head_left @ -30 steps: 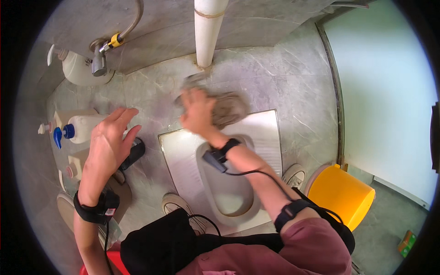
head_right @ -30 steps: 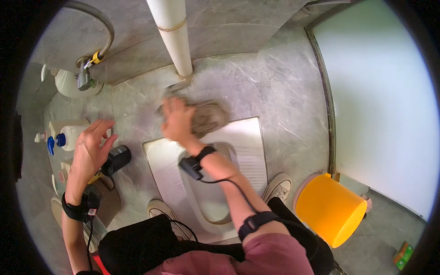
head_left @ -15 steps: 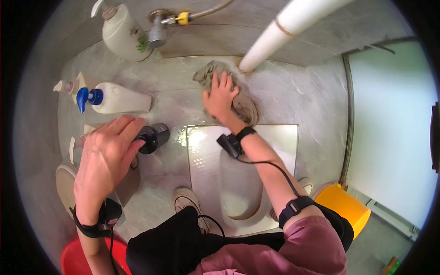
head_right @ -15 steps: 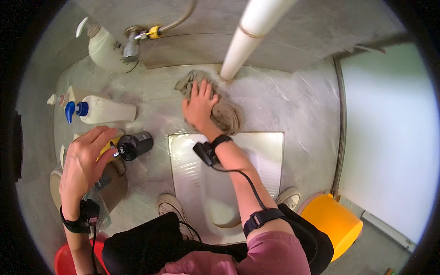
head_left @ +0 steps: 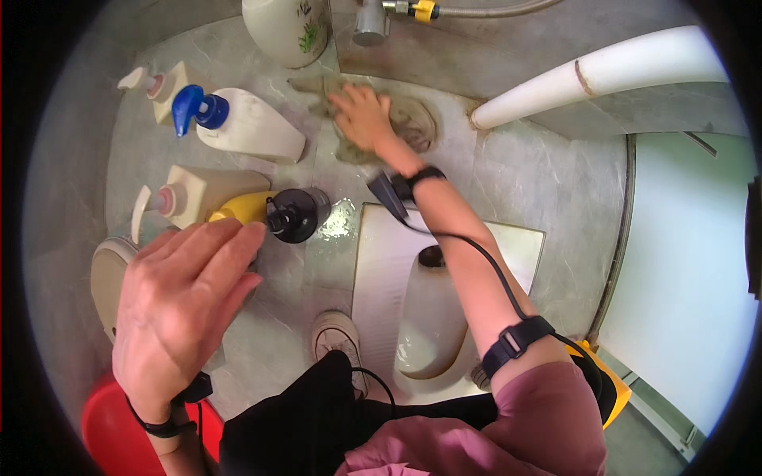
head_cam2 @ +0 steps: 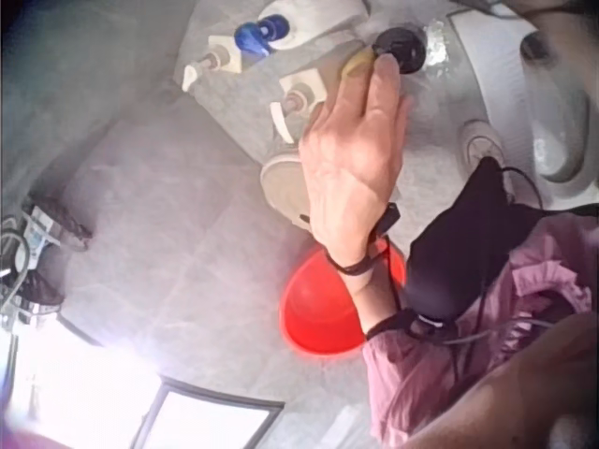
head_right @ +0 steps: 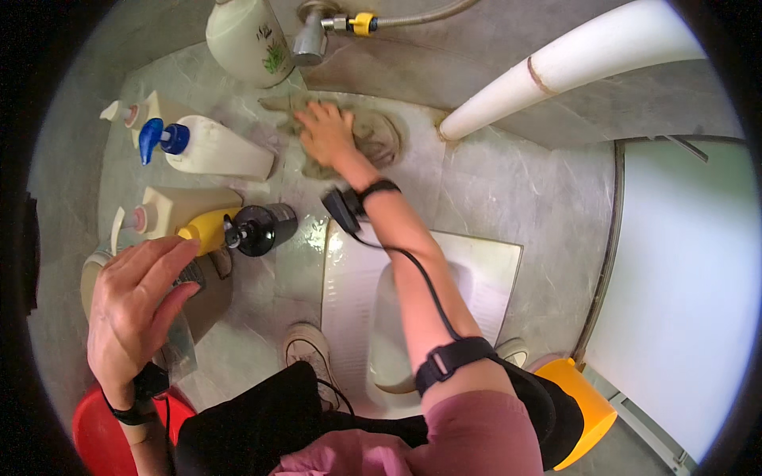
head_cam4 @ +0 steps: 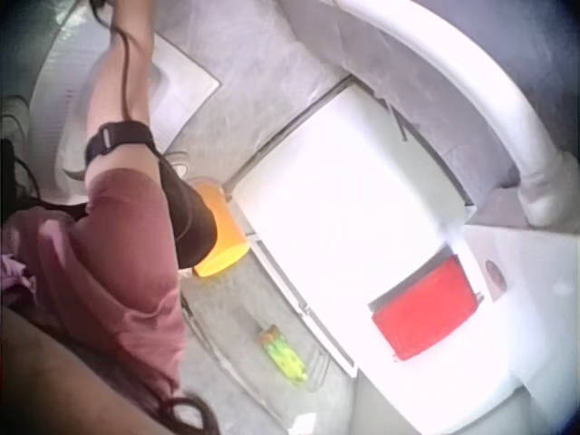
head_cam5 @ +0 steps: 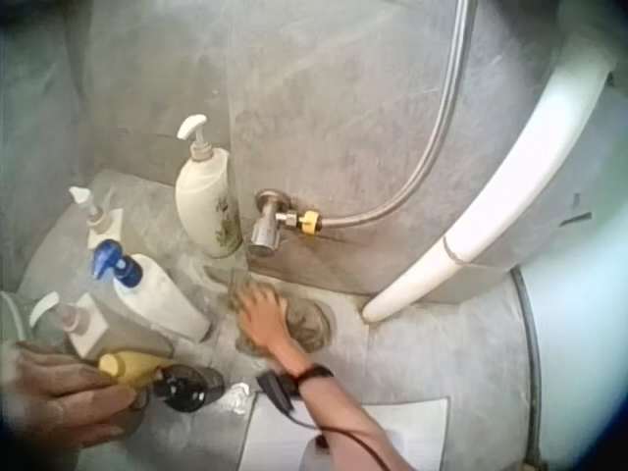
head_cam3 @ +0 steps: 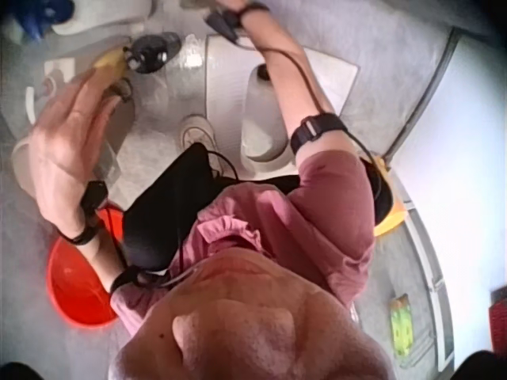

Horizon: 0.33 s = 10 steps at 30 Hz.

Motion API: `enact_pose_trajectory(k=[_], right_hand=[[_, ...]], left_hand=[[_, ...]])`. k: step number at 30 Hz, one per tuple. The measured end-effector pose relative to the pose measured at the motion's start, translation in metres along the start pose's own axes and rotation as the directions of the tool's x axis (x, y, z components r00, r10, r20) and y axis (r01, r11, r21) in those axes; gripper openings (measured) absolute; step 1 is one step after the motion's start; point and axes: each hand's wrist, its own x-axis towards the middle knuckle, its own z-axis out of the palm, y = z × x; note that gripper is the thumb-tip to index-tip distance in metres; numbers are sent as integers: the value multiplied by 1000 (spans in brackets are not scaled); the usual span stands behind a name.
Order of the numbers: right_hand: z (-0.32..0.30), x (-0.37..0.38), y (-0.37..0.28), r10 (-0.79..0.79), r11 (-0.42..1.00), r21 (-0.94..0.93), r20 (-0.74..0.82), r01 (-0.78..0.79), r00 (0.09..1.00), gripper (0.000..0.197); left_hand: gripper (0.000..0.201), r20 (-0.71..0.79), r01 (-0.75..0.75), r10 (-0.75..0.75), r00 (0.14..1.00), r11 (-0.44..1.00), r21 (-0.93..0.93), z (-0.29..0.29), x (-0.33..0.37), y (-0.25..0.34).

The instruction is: Scrubbing and wiping surfaces in a bathroom including walls, a bin lid, and the area around a squat toilet.

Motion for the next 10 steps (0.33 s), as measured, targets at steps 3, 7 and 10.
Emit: enact_pose_trajectory(k=[3,7,10], right_hand=[[-20,-76,-30,-129,991,57,155,121,979,49],[-102,-144,0,-206,978,56,404,201,891,55],[-112,-146,26,-98,982,-107,422,157,901,65]], left_hand=[[37,31,51,-49,998,996,-72,-2,-8,1],[38,-33,-45,41,999,992,-118,-1,-3,8],[37,8,-59,61,998,991,-120,-1,-8,16]])
